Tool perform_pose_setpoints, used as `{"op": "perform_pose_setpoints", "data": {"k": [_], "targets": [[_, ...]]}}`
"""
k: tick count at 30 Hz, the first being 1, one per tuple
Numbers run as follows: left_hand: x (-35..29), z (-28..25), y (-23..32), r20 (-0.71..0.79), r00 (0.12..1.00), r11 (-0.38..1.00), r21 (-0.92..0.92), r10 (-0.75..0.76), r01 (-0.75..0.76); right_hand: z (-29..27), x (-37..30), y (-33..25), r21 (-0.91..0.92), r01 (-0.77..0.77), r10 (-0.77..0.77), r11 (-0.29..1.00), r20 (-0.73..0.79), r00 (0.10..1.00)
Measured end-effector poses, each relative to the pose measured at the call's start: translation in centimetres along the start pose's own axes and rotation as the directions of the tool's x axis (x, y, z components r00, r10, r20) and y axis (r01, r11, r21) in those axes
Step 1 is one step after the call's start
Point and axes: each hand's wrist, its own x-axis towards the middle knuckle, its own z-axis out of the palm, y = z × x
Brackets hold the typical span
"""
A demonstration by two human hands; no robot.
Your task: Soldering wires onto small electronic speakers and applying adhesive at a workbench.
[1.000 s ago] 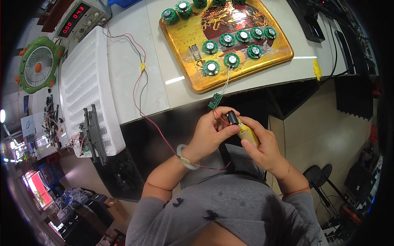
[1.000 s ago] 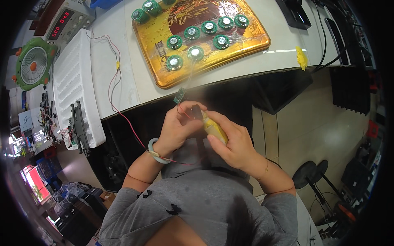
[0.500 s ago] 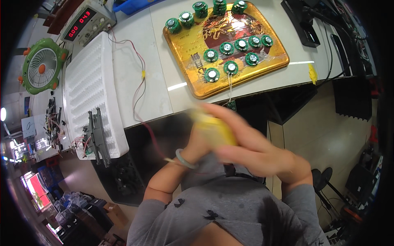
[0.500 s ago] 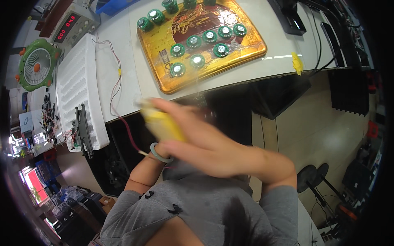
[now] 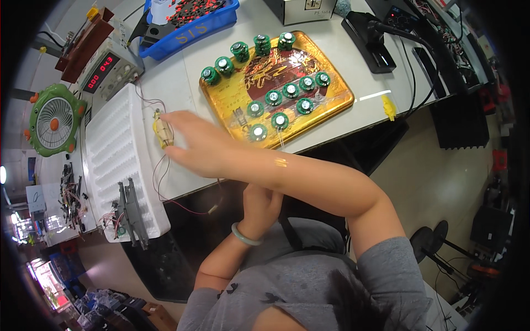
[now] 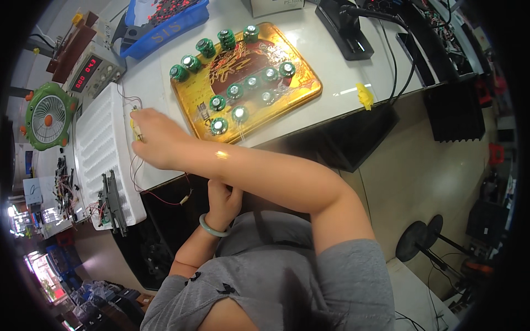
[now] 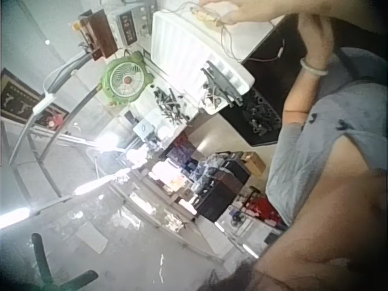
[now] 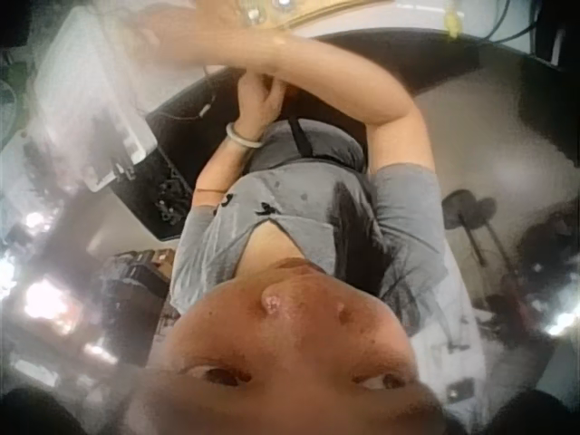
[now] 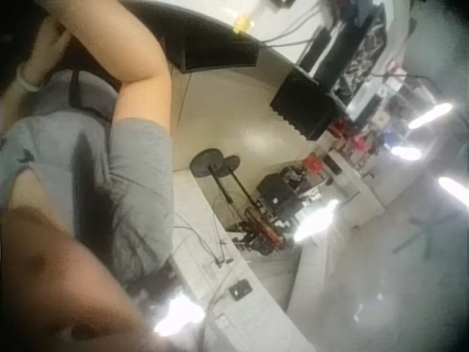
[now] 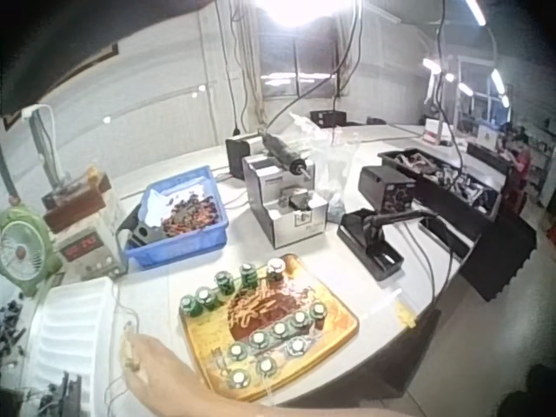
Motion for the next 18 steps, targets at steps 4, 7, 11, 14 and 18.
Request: {"op": "perform_pose_setpoints", "data": {"k": [4,7,11,14,18], "targets": [[0.5,0.4,0.4,0.016,0.982,0.91,-0.374,-0.187,0.18,-11.0,-4.6,0.5,0.56,0.095,0.282,0.823,-0.548,0.787],[0.9,0.7,0.9,0.043,0.983,0.78,-0.603,-0.176,0.166,-21.7,-5.7,5.4,0.381,0.157,0.32,0.911,-0.895,0.312],[1.4,1.1,1.6,0.025,0.987,0.791,-0.595,-0.16,0.143,-29.8,-5.3,8.9,0.136,-0.235,0.227,0.962,-0.877,0.423],[1.6,0.9,2.5,0.009,0.987,0.89,-0.431,-0.159,0.147,-32.7,-4.5,10.7,0.033,-0.316,0.235,0.948,-0.744,0.625],[2.4,0.5,3.4,0.045,0.99,0.966,-0.22,-0.132,0.139,-34.3,-6.7,8.3,-0.169,-0.358,0.094,0.918,-0.785,0.612]]}}
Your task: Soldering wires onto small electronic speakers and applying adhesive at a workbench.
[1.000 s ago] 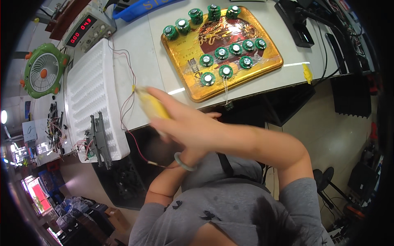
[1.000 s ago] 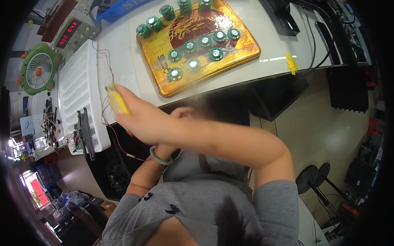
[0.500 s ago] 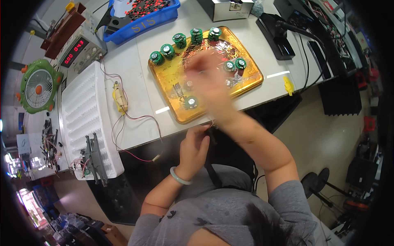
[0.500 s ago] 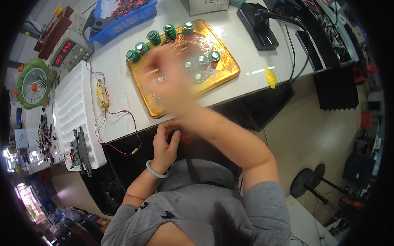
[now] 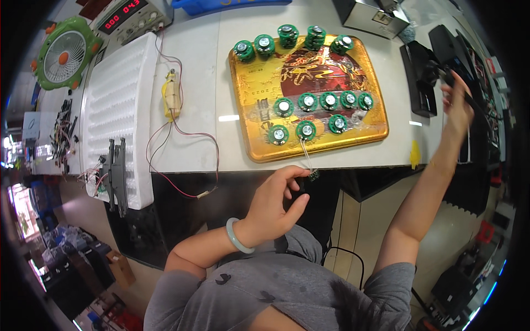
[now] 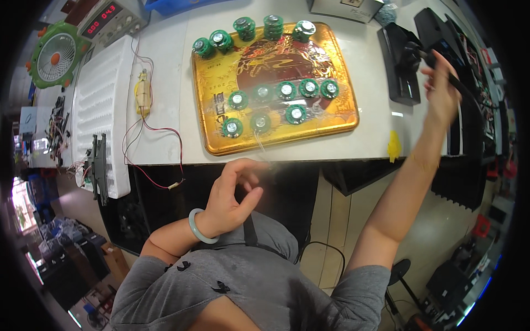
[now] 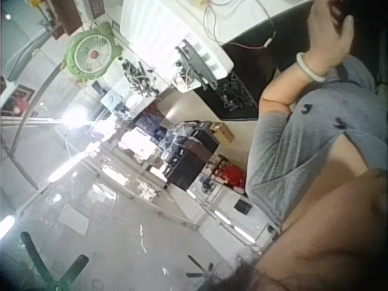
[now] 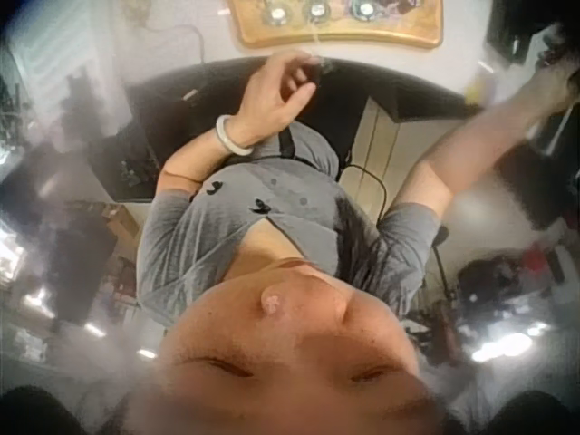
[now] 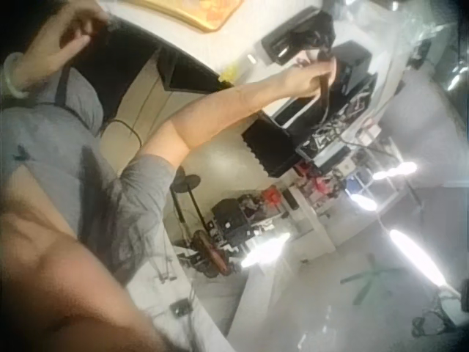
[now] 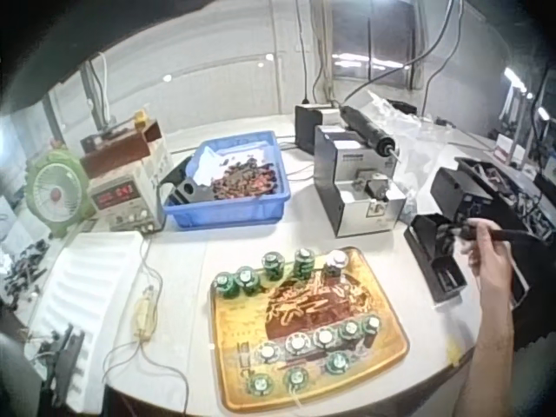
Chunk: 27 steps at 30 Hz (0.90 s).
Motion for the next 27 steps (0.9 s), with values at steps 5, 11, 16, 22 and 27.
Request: {"op": "perform_pose_setpoints", "data": {"k": [5,11,16,22,27], "targets": [[1.3,-0.2,0.4,-0.068,0.983,0.914,0.384,0.169,-0.13,-3.4,-6.4,-3.9,0.436,0.109,-0.067,0.894,-0.11,0.992],[2.7,1.0,0.1,-0.001,0.949,0.682,0.696,0.314,-0.225,0.2,-14.7,-4.1,0.73,-0.107,-0.03,0.675,0.172,0.985],[2.4,0.8,-1.0,-0.013,0.924,0.634,0.731,0.382,-0.252,5.4,-17.1,-4.6,0.562,-0.007,-0.079,0.827,0.129,0.988],[2.9,0.5,0.1,-0.086,0.948,0.658,0.739,0.306,-0.145,7.8,-17.3,-3.9,0.673,0.065,-0.222,0.737,0.151,0.963],[3.0,0.6,0.1,-0.142,0.955,0.715,0.694,0.259,-0.091,8.0,-17.2,-3.6,0.744,0.094,-0.252,0.661,0.102,0.962]]}}
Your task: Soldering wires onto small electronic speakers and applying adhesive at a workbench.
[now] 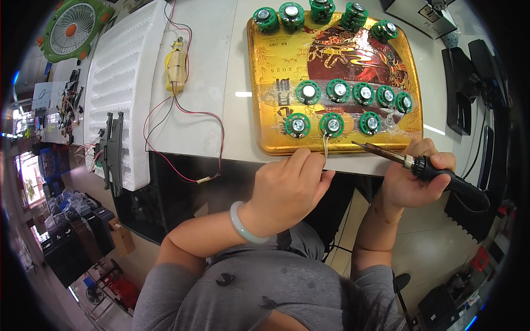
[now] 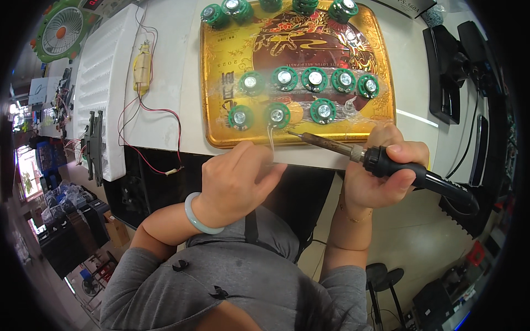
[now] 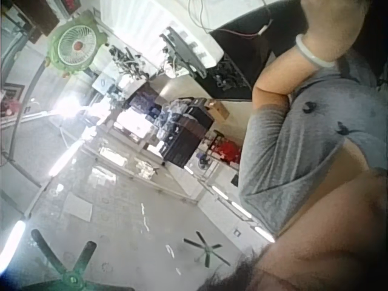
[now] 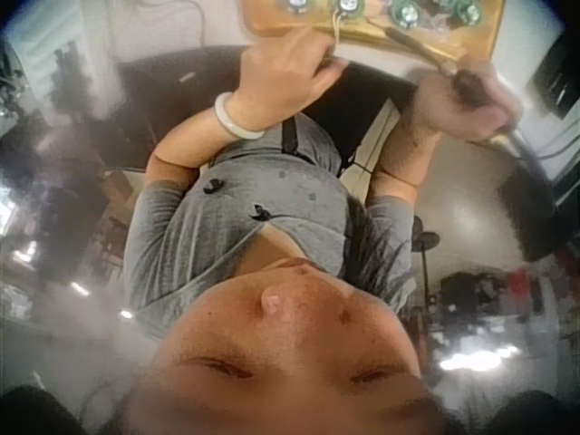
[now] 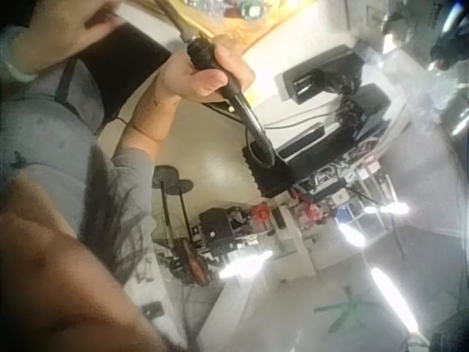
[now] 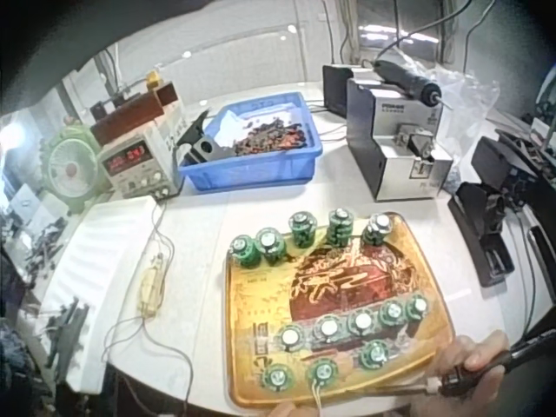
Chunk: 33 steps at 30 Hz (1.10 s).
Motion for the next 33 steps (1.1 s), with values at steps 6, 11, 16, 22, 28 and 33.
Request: {"op": "perform_pose_setpoints", "data": {"k": [6,11,16,22,28,33], "targets": [[-0.3,-0.3,0.1,0.007,0.997,0.995,-0.077,-0.07,0.071,-0.5,-0.1,0.1,0.008,0.0,0.0,1.0,0.005,1.0],[0.5,-1.2,-0.1,-0.056,0.998,0.999,-0.042,0.027,-0.029,-0.1,-0.1,0.0,-0.021,0.001,-0.001,1.0,0.028,1.0],[0.3,-0.9,-0.4,-0.145,0.987,0.996,-0.057,0.067,-0.076,0.5,-0.2,-0.2,-0.101,0.077,-0.068,0.992,0.089,0.994],[0.2,-0.8,-0.5,-0.137,0.99,0.996,-0.085,-0.016,0.005,1.0,-0.8,-0.5,-0.183,0.095,-0.076,0.979,0.113,0.991],[0.4,-0.6,-1.2,-0.13,0.991,0.992,-0.118,0.037,-0.053,0.9,-0.8,-0.5,-0.195,0.115,-0.079,0.974,0.183,0.98],[0.3,-0.6,-1.6,-0.145,0.985,0.988,-0.107,0.097,-0.113,1.3,-0.7,-0.4,-0.222,0.141,-0.097,0.965,0.198,0.975]]}}
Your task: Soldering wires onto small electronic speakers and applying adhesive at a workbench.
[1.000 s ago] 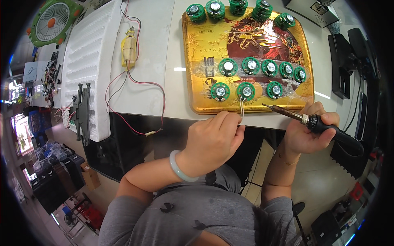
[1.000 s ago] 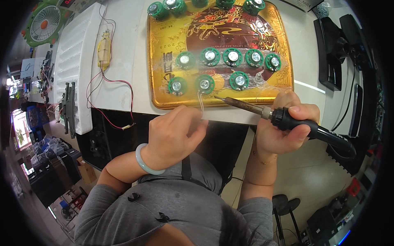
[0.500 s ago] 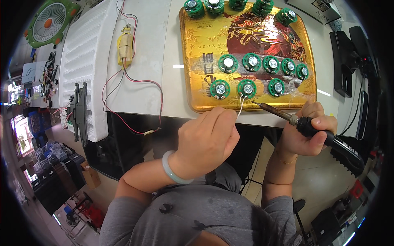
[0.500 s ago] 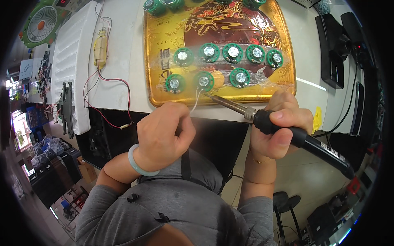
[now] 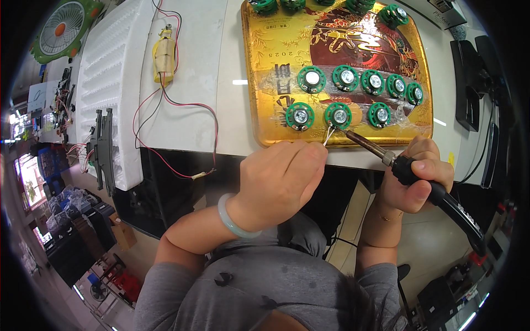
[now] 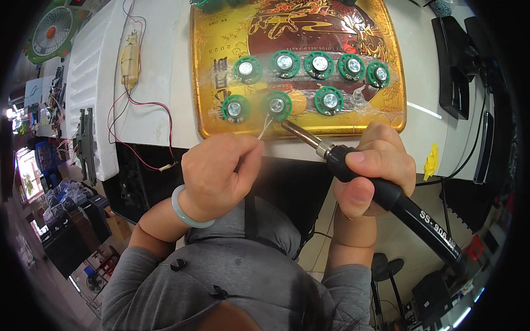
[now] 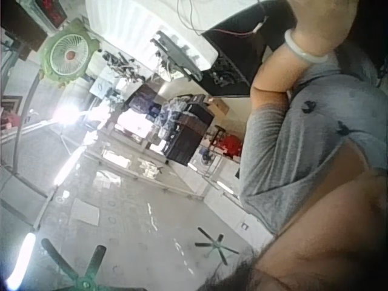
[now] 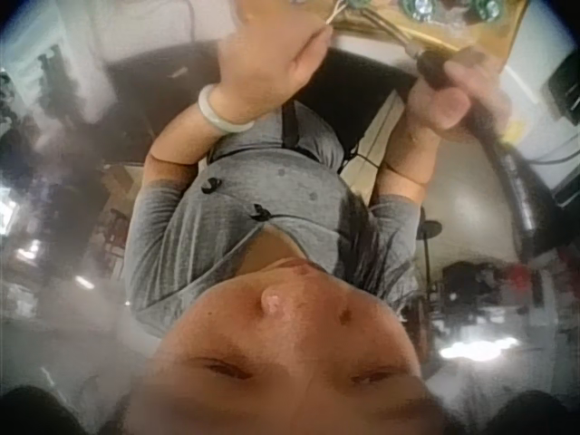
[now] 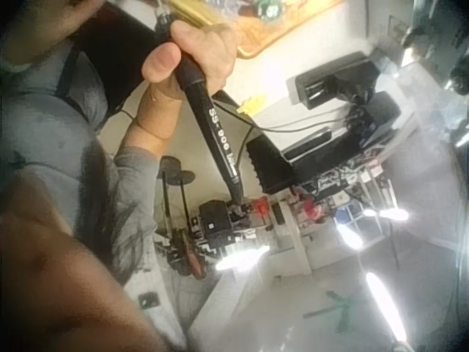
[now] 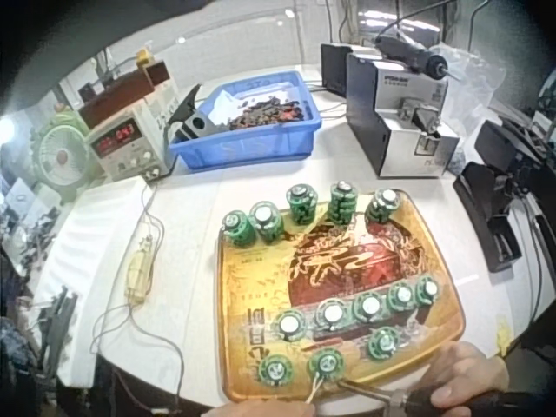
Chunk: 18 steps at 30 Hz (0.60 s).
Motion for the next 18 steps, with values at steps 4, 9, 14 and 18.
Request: {"op": "perform_pose_setpoints", "data": {"k": [4,9,14,18], "targets": [[0.07,-0.11,0.06,0.032,0.999,1.0,-0.015,-0.009,0.009,-0.31,-0.05,-0.08,-0.012,0.003,-0.003,1.0,0.025,1.0],[-0.01,-0.24,0.01,0.043,0.999,1.0,-0.007,-0.016,0.017,-0.24,-0.1,-0.28,-0.026,-0.008,0.009,1.0,0.028,1.0],[0.07,-0.14,0.02,0.041,0.999,1.0,-0.002,-0.024,0.024,-0.2,-0.11,-0.4,-0.038,-0.014,0.015,0.999,0.024,1.0],[0.24,-0.2,0.17,0.05,0.998,1.0,0.003,-0.024,0.024,-0.2,-0.16,-0.48,-0.046,-0.024,0.025,0.999,0.023,0.999]]}}
